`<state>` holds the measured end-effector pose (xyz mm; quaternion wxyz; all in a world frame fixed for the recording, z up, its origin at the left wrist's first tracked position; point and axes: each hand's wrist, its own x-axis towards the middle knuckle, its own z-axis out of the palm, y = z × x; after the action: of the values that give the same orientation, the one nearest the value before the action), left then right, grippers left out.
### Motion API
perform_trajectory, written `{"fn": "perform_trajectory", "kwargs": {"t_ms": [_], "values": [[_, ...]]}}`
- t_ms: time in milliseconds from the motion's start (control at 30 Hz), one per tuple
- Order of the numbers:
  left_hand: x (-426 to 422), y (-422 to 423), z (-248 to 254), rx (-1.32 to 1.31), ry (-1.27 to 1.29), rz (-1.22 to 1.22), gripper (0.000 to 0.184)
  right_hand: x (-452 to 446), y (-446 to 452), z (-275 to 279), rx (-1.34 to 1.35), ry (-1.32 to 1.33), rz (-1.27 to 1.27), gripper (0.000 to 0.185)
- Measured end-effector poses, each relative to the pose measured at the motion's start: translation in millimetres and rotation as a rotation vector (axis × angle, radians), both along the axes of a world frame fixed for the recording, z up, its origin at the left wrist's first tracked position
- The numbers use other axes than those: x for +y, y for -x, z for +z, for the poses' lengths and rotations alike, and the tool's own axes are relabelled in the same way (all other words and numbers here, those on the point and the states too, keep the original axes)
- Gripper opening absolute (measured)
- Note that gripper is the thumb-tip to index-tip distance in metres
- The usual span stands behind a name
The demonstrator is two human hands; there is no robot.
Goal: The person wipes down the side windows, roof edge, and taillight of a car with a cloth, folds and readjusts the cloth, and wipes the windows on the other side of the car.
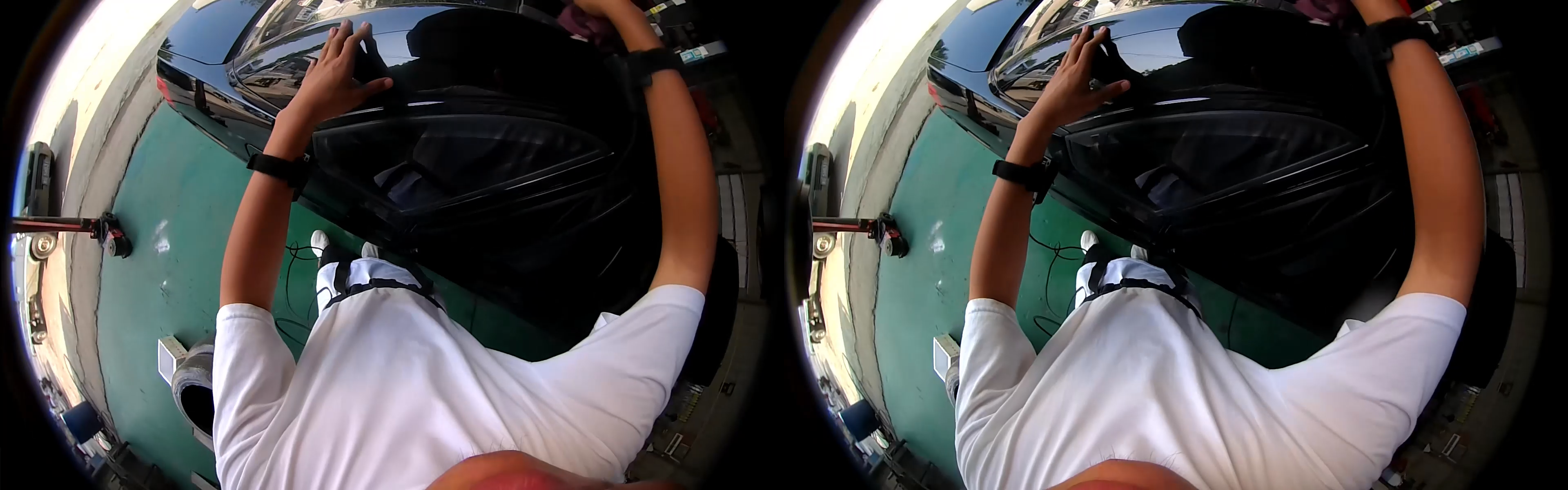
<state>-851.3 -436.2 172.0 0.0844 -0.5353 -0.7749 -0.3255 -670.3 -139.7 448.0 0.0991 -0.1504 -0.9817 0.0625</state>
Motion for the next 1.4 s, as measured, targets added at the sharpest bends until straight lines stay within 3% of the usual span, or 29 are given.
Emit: {"fn": "perform_trajectory", "kwargs": {"t_ms": [33, 100, 167, 300, 400, 533, 633, 667, 733, 800, 867, 1067, 1133, 1200, 1267, 1400], "values": [[4, -4, -3, 0.017, -0.029, -0.004, 0.1, 43, -27, 20, -0.457, -0.496, -0.252, 0.021], [9, -19, -3, 0.024, -0.056, 0.005, 0.098, 144, -102, 21, -0.343, -0.308, -0.319, 0.054], [20, -37, -9, 0.027, -0.091, 0.017, 0.098, 217, -186, -3, -0.294, 0.056, -0.483, 0.063], [29, -72, 1, 0.019, -0.108, 0.016, 0.095, 221, -256, -18, -0.158, 0.298, -0.898, 0.066], [25, -89, 0, -0.001, -0.069, -0.075, 0.093, 199, -268, -28, -0.011, 0.467, -1.043, 0.067], [44, -103, 15, 0.024, 0.02, -0.197, 0.092, 209, -234, -40, -0.005, 0.408, -0.937, 0.068], [38, -60, 40, 0.01, 0.052, -0.281, 0.09, 198, -137, -32, -0.117, 0.181, -0.731, 0.068], [18, -53, 16, 0.013, 0.058, -0.285, 0.09, 175, -119, -63, -0.131, 0.113, -0.659, 0.068], [13, -39, 7, 0.059, 0.048, -0.346, 0.087, 127, -65, -76, -0.29, -0.097, -0.576, 0.066], [0, -33, 0, -0.011, 0.046, -0.42, 0.081, 83, -12, -107, -0.273, 0.011, -0.449, 0.067], [-20, -25, -9, -0.041, 0.164, -0.458, 0.074, 1, 43, -128, -0.442, -0.164, -0.53, 0.072], [-83, 24, -66, -0.168, 0.358, -0.425, 0.064, -101, 158, -195, -0.428, -0.203, -0.577, 0.07], [-97, 57, -89, -0.208, 0.381, -0.396, 0.063, -101, 188, -233, -0.384, -0.255, -0.476, 0.066], [-117, 76, -120, -0.303, 0.318, -0.214, 0.058, -110, 216, -262, -0.375, -0.269, -0.429, 0.063], [-144, 97, -123, -0.474, 0.353, -0.113, 0.054, -125, 237, -289, -0.385, -0.261, -0.415, 0.06], [-206, 132, -135, -0.652, 0.4, -0.023, 0.049, -154, 296, -356, -0.144, -0.228, -0.172, 0.053]]}}
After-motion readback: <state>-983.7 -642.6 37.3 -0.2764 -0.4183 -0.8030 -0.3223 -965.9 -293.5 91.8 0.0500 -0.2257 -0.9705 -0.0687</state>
